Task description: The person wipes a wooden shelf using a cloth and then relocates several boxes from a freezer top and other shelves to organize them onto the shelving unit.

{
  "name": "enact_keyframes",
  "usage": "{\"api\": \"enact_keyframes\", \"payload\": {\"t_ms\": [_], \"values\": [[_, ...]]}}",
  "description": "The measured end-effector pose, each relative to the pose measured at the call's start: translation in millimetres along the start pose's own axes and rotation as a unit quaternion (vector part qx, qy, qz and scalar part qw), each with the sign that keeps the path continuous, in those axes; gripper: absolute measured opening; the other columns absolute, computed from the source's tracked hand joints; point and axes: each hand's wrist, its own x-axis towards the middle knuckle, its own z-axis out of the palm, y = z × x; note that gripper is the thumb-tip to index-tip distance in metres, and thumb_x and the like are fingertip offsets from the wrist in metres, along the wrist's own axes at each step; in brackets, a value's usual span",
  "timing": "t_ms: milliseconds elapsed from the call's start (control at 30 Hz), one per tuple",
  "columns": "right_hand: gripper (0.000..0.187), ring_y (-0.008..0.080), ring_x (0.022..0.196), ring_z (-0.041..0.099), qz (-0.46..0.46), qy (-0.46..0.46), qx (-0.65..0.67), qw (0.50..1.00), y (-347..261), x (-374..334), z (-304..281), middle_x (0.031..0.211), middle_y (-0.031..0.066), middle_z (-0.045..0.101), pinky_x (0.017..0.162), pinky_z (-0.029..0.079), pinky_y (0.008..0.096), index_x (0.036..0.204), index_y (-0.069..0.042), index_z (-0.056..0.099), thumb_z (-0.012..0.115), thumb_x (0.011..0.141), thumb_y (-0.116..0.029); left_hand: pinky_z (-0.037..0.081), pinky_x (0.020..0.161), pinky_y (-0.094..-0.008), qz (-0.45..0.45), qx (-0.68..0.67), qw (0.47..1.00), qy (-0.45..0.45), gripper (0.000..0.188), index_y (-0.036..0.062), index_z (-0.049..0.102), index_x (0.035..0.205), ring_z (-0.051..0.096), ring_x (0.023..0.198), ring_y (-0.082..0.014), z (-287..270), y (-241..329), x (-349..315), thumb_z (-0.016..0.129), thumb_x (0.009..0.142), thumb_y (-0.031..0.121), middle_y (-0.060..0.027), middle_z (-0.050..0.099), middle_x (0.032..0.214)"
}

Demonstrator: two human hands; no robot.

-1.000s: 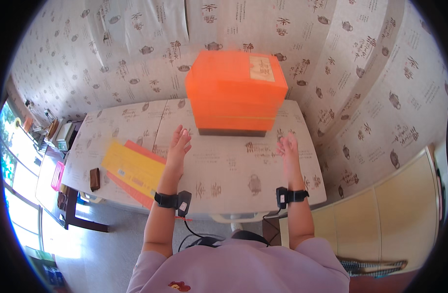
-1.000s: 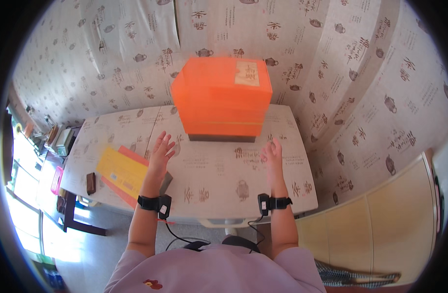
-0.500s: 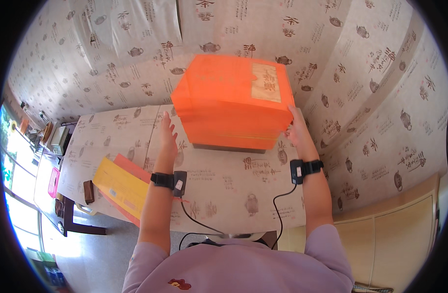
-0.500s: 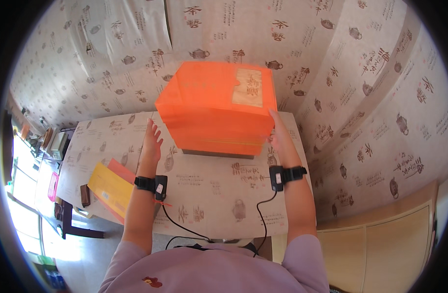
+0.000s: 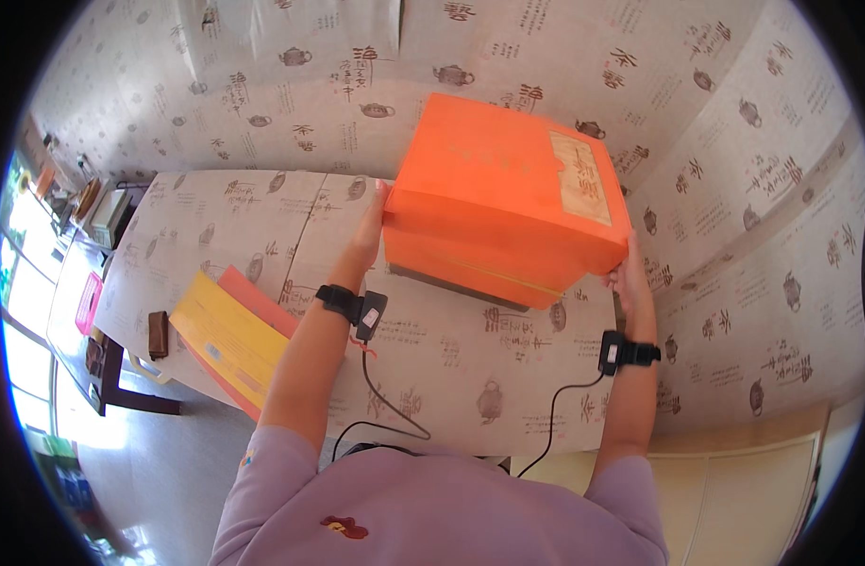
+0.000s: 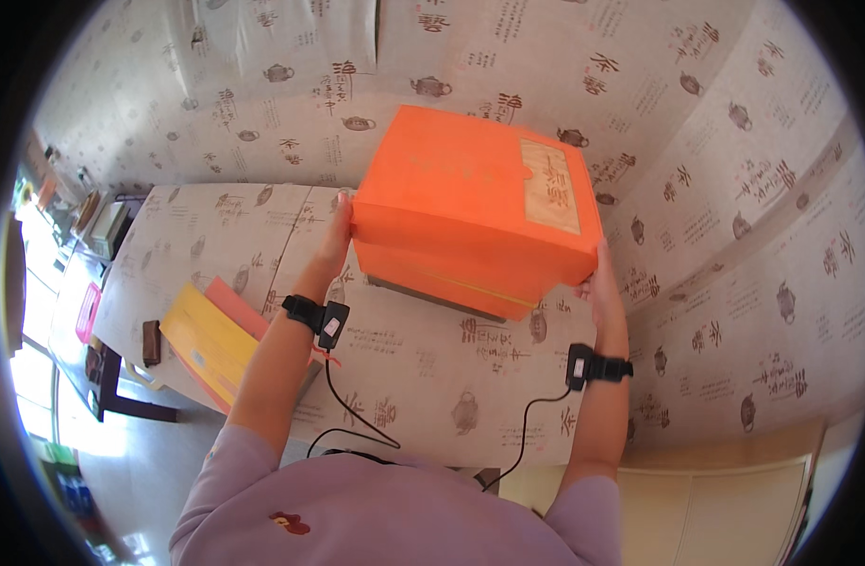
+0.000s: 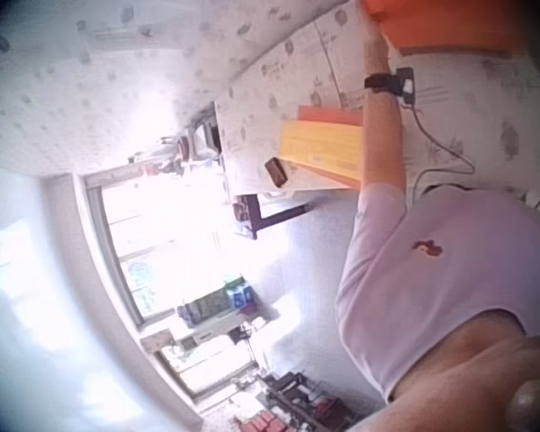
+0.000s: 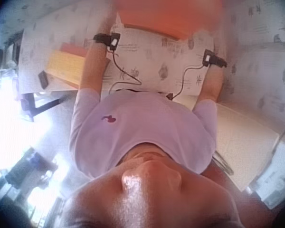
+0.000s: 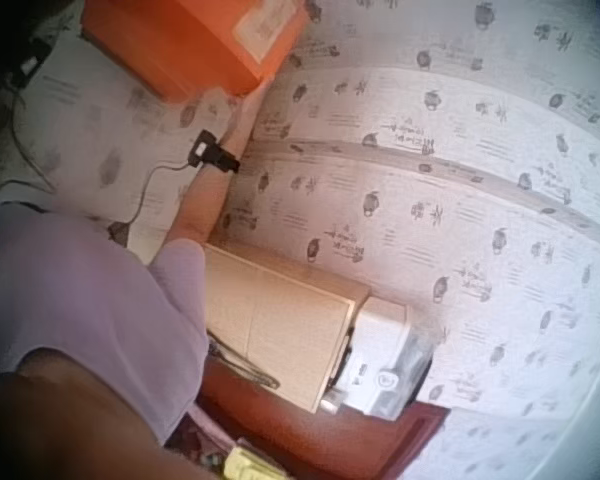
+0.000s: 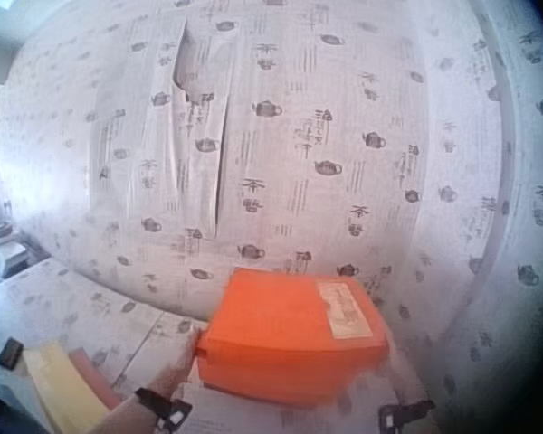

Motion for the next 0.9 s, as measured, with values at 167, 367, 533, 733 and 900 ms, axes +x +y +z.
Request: {"api": "enact_keyframes", "payload": {"t_ms": [167,367,533,733,900], "values": [[0.084,0.0202,0.102,0.054,-0.042,-0.003,-0.087,0.995,-2.5,-10.4,17.8,0.122,0.0082,0.057,0.090,0.039,0.0372,0.136,-0.010,0.046,0.026,0.088,-0.077,0.031,0.106,-0.0350,0.009,-0.089,0.996,0.029,0.069,0.0091,0.033,0.145,0.043,0.129,-0.0155,-9.0,1.2,4.8,0.024,0.098,0.059,-0.0021,0.044,0.143],[0.076,0.0231,0.121,0.048,-0.025,-0.117,0.160,0.980,3.8,24.3,10.4,0.137,0.0095,0.048,0.099,0.040,0.0416,0.139,-0.009,0.042,0.028,0.093,-0.068,0.029,0.107,-0.0347,0.023,-0.053,0.996,0.069,0.072,0.0080,0.040,0.142,0.045,0.125,-0.0161,1.9,10.7,0.2,0.024,0.097,0.062,-0.0045,0.048,0.139],[0.065,0.0218,0.124,0.047,-0.163,-0.117,0.246,0.948,16.4,33.5,10.1,0.141,0.0088,0.045,0.099,0.042,0.0398,0.142,-0.010,0.036,0.035,0.097,-0.057,0.028,0.108,-0.0338,0.017,-0.051,0.992,0.110,0.071,0.0026,0.041,0.141,0.043,0.128,-0.0174,43.0,27.9,-52.5,0.027,0.098,0.059,-0.0075,0.047,0.140],[0.063,0.0232,0.125,0.047,-0.068,-0.118,0.188,0.973,-12.9,26.8,-58.2,0.142,0.0074,0.043,0.095,0.045,0.0386,0.143,-0.009,0.033,0.033,0.099,-0.053,0.029,0.108,-0.0336,0.047,0.041,0.997,0.050,0.067,-0.0056,0.035,0.141,0.039,0.132,-0.0209,61.5,39.7,-86.0,0.032,0.102,0.048,-0.0147,0.045,0.141],[0.061,0.0209,0.127,0.045,-0.084,-0.110,0.219,0.966,7.1,-23.5,-52.9,0.143,0.0060,0.043,0.097,0.044,0.0395,0.143,-0.009,0.034,0.035,0.099,-0.051,0.025,0.111,-0.0340,0.068,0.036,0.995,0.060,0.064,-0.0066,0.028,0.144,0.034,0.136,-0.0229,66.9,11.4,-144.7,0.032,0.103,0.042,-0.0169,0.039,0.145]]}}
